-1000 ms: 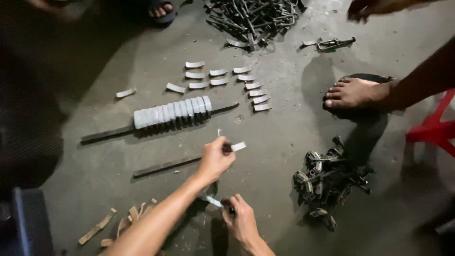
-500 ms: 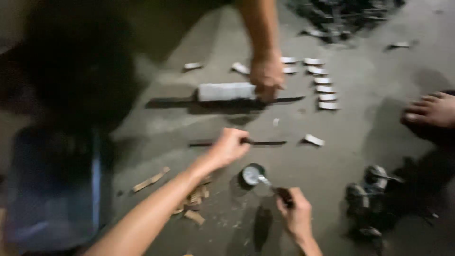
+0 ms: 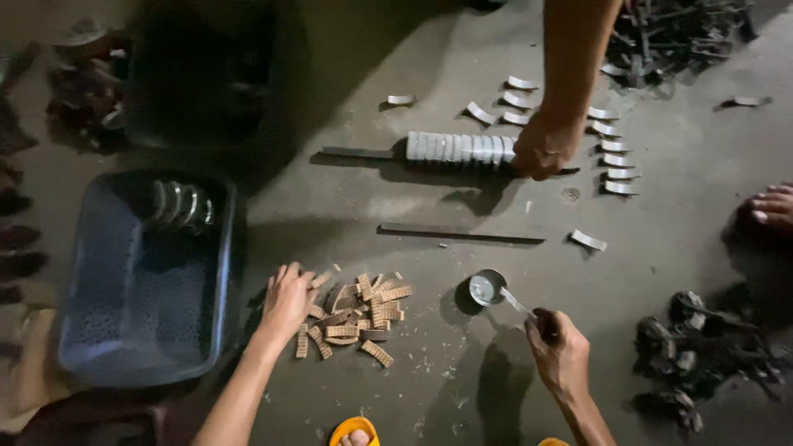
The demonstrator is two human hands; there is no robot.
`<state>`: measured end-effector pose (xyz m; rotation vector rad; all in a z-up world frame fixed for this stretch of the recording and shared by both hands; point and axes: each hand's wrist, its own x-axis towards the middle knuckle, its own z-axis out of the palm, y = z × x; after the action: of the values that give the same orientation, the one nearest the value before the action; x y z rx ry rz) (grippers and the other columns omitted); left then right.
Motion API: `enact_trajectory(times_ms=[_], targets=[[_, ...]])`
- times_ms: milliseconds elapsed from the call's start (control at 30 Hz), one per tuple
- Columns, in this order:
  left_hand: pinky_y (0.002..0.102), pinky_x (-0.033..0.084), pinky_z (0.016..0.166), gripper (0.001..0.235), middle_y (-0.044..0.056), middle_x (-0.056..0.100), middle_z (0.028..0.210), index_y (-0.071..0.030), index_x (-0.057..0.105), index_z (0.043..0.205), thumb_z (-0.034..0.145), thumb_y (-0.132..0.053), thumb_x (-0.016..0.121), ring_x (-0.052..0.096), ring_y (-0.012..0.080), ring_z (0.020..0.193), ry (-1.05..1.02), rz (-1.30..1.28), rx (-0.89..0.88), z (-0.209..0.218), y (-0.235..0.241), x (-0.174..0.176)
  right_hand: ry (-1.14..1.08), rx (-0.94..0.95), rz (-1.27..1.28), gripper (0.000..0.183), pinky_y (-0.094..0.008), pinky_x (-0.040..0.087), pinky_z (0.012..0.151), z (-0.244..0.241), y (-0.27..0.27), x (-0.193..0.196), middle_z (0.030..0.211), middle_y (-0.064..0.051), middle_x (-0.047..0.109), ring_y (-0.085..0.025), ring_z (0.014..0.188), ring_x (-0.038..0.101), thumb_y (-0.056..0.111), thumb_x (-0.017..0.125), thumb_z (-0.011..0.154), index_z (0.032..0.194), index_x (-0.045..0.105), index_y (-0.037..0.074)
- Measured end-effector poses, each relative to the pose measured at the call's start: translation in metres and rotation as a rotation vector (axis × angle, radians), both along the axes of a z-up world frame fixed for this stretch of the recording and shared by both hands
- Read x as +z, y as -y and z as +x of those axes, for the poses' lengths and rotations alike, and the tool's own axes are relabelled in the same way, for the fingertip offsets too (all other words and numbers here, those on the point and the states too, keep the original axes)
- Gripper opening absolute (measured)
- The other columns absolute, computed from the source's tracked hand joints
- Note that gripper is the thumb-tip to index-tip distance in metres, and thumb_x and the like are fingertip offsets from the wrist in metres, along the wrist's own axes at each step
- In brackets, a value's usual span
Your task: Applying white paste to small curved metal components using a small spoon
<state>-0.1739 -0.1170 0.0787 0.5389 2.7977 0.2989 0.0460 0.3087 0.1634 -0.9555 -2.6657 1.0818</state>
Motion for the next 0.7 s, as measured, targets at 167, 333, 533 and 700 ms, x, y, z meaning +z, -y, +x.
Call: enact_trajectory(times_ms=[167, 333, 533, 700], targets=[[0.039, 0.055, 0.077, 0.033, 0.016, 0.065, 0.101, 0.001, 0.072, 0.112, 0.081, -0.010, 0.076, 0.062, 0.0279, 0.090, -0.163, 0.226, 0.028, 0.011, 0.001, -0.009, -0.106, 0.051, 0.041, 0.019, -0.028, 0.051, 0.057, 0.005, -0.009, -0.007, 0.082, -0.006, 0.071, -0.015, 0.060, 0.060, 0.004, 0.077, 0.082, 0.100, 0.073, 0.000], [0.032, 0.051, 0.059, 0.029, 0.007, 0.075, 0.083, -0.002, 0.074, 0.106, 0.078, -0.007, 0.080, 0.065, 0.0184, 0.064, -0.186, 0.530, 0.373, 0.042, -0.068, 0.083, -0.172, 0.039, 0.009, 0.013, -0.028, 0.052, 0.057, -0.002, -0.010, 0.006, 0.081, -0.005, 0.078, -0.014, 0.058, 0.064, 0.006, 0.075, 0.083, 0.095, 0.075, 0.001], [0.021, 0.049, 0.032, 0.033, 0.015, 0.080, 0.090, 0.002, 0.070, 0.116, 0.083, 0.007, 0.073, 0.068, 0.0174, 0.052, 0.210, 1.028, 0.583, 0.083, -0.162, 0.118, -0.245, 0.079, -0.034, 0.018, -0.026, 0.043, 0.050, -0.024, -0.006, 0.068, 0.078, -0.001, 0.071, -0.010, 0.054, 0.051, 0.008, 0.076, 0.085, 0.102, 0.076, 0.002], [0.019, 0.065, 0.055, 0.026, 0.005, 0.080, 0.092, -0.005, 0.070, 0.100, 0.079, -0.008, 0.085, 0.074, 0.0106, 0.067, -0.220, 1.075, 0.127, 0.098, -0.217, 0.130, -0.162, -0.044, -0.760, 0.020, -0.028, 0.037, 0.037, -0.036, -0.001, 0.114, 0.058, -0.012, 0.071, -0.013, 0.042, 0.047, 0.011, 0.067, 0.095, 0.094, 0.080, -0.005]])
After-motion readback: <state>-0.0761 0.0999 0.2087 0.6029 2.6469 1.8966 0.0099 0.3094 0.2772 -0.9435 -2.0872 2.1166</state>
